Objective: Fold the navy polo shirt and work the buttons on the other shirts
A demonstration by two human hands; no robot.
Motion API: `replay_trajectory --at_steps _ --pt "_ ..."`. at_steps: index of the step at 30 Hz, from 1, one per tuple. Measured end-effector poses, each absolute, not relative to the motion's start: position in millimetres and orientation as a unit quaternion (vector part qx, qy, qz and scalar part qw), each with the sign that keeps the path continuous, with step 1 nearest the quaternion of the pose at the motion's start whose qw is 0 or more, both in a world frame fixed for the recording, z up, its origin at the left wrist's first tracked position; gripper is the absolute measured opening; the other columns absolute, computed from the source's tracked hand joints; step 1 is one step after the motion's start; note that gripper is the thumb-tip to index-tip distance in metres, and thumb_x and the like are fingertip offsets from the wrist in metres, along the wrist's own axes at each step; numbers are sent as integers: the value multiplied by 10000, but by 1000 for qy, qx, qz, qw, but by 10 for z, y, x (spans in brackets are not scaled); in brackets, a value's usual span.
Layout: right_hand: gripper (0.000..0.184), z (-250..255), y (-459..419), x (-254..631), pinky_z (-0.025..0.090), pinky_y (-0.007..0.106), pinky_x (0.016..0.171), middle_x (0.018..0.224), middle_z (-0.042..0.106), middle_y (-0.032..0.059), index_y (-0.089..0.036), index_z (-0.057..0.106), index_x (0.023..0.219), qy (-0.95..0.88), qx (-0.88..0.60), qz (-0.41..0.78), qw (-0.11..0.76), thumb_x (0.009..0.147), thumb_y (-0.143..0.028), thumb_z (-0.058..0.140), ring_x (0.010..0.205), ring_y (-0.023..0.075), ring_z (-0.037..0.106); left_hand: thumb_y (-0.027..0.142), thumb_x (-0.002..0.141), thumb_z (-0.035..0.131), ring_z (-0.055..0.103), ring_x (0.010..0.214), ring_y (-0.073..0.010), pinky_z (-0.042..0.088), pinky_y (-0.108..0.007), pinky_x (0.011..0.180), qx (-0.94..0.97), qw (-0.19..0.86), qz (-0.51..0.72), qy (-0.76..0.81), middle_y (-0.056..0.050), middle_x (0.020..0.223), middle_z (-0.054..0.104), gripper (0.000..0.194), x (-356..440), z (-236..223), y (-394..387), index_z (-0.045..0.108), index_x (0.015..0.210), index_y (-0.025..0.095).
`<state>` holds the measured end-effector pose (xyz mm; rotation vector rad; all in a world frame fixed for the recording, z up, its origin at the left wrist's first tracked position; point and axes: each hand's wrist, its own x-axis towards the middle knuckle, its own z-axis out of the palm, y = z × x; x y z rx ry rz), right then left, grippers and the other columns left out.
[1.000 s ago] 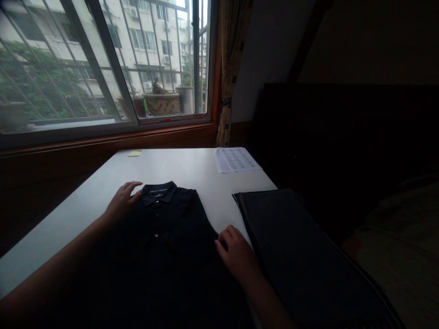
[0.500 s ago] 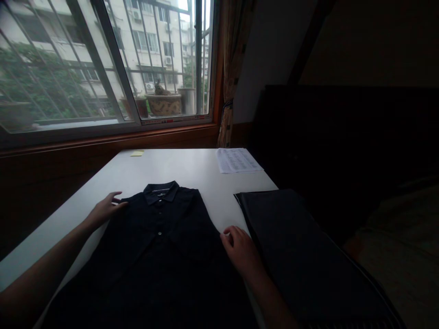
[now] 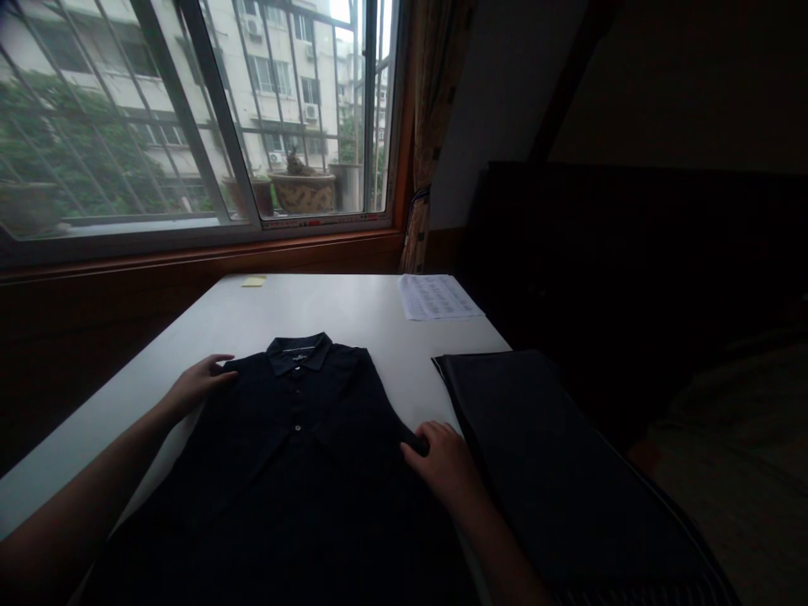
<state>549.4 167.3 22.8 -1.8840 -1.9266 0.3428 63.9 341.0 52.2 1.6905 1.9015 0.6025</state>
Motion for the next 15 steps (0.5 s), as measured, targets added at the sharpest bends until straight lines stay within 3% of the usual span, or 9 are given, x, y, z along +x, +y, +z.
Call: replay_trajectory --at_steps 7,15 --pt "199 307 1673 5554 462 338 794 884 706 58 -205 679 783 -663 -669 244 229 827 -386 609 903 253 644 520 757 633 682 901 -274 547 -337 737 621 253 247 700 -84 1001 705 621 577 485 3402 604 1280 185" --pt "209 357 1864 5354 457 305 767 880 728 59 -206 695 816 -674 -668 224 220 861 -316 522 877 231 660 534 735 647 681 914 -267 531 -316 747 609 224 265 713 -63 966 716 611 283 408 3442 629 1245 198"
